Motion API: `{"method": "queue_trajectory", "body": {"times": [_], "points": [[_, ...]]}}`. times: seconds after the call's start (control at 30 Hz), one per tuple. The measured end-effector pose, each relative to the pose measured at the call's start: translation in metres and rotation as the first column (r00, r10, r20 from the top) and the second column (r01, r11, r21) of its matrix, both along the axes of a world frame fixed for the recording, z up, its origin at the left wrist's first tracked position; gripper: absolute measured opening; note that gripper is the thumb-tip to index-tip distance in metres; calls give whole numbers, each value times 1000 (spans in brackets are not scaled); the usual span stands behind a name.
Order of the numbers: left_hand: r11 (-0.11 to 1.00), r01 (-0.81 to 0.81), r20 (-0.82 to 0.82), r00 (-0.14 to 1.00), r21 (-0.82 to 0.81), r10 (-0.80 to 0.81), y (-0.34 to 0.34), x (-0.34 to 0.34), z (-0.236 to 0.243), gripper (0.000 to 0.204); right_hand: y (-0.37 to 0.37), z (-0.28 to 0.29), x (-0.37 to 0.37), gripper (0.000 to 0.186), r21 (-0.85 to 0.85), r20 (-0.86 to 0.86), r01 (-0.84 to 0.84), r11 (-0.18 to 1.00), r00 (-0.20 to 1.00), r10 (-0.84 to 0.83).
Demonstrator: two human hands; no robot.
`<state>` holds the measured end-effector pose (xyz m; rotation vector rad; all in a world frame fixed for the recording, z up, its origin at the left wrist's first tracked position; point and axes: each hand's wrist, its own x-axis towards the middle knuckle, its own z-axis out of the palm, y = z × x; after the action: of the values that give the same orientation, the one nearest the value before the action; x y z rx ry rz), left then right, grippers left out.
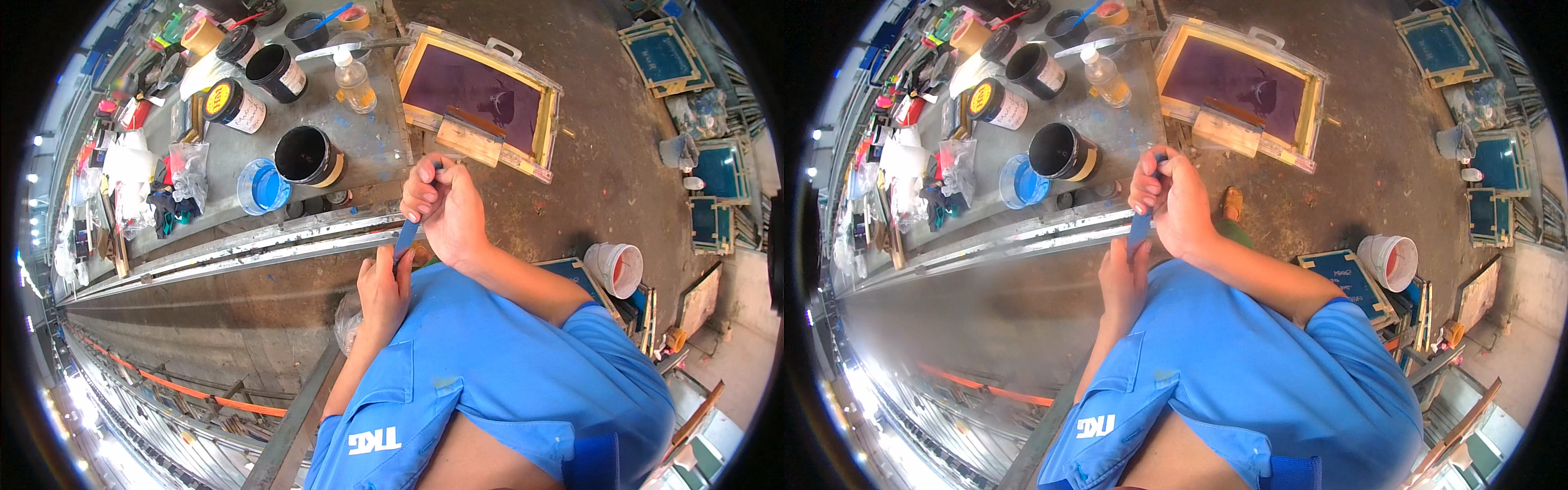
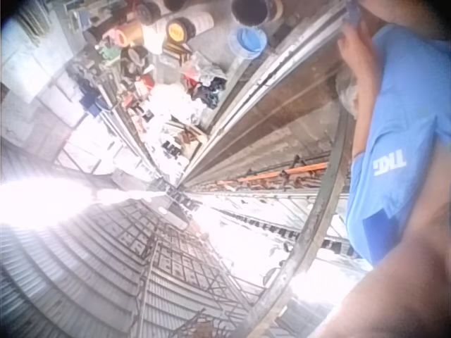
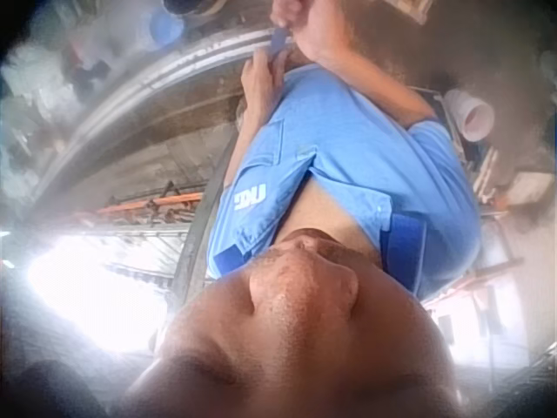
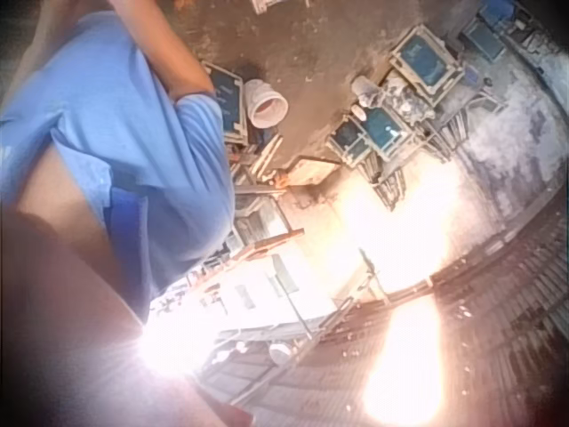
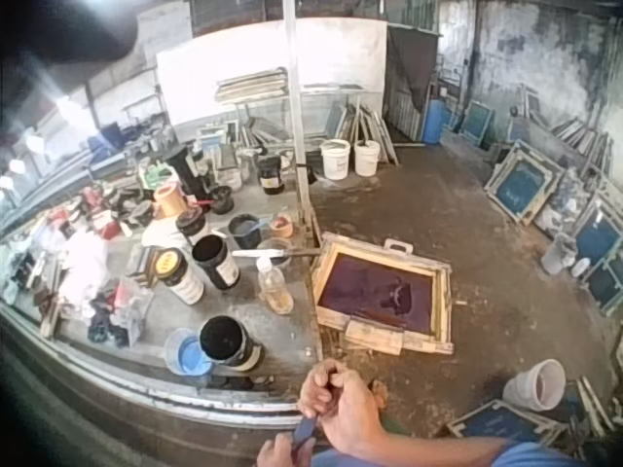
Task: The person applies blue ink to a mesh screen and uses a squeegee to pull the ink across the mesh. They position the screen over a garment on a conveyor belt and transfer the design onto the fabric.
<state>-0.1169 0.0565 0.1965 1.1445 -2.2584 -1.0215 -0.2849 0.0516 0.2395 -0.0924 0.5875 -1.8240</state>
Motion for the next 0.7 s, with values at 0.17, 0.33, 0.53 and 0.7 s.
{"method": "queue_trajectory", "body": {"times": [0.17,0.33,0.53,0.7], "points": [[997,-45,-120,992,-65,37,1,-4,-7,13,0,-8,1,17,-92,-13,-27,995,1000,26],[950,-27,-230,968,312,103,-4,-4,9,16,-2,0,-4,38,48,-306,24,999,952,-9],[802,44,-293,942,596,166,-16,7,13,15,38,-59,-60,26,273,-700,72,959,698,147],[699,93,-356,903,709,242,-20,2,15,13,50,-42,-65,20,639,-720,-162,751,215,659]]}}
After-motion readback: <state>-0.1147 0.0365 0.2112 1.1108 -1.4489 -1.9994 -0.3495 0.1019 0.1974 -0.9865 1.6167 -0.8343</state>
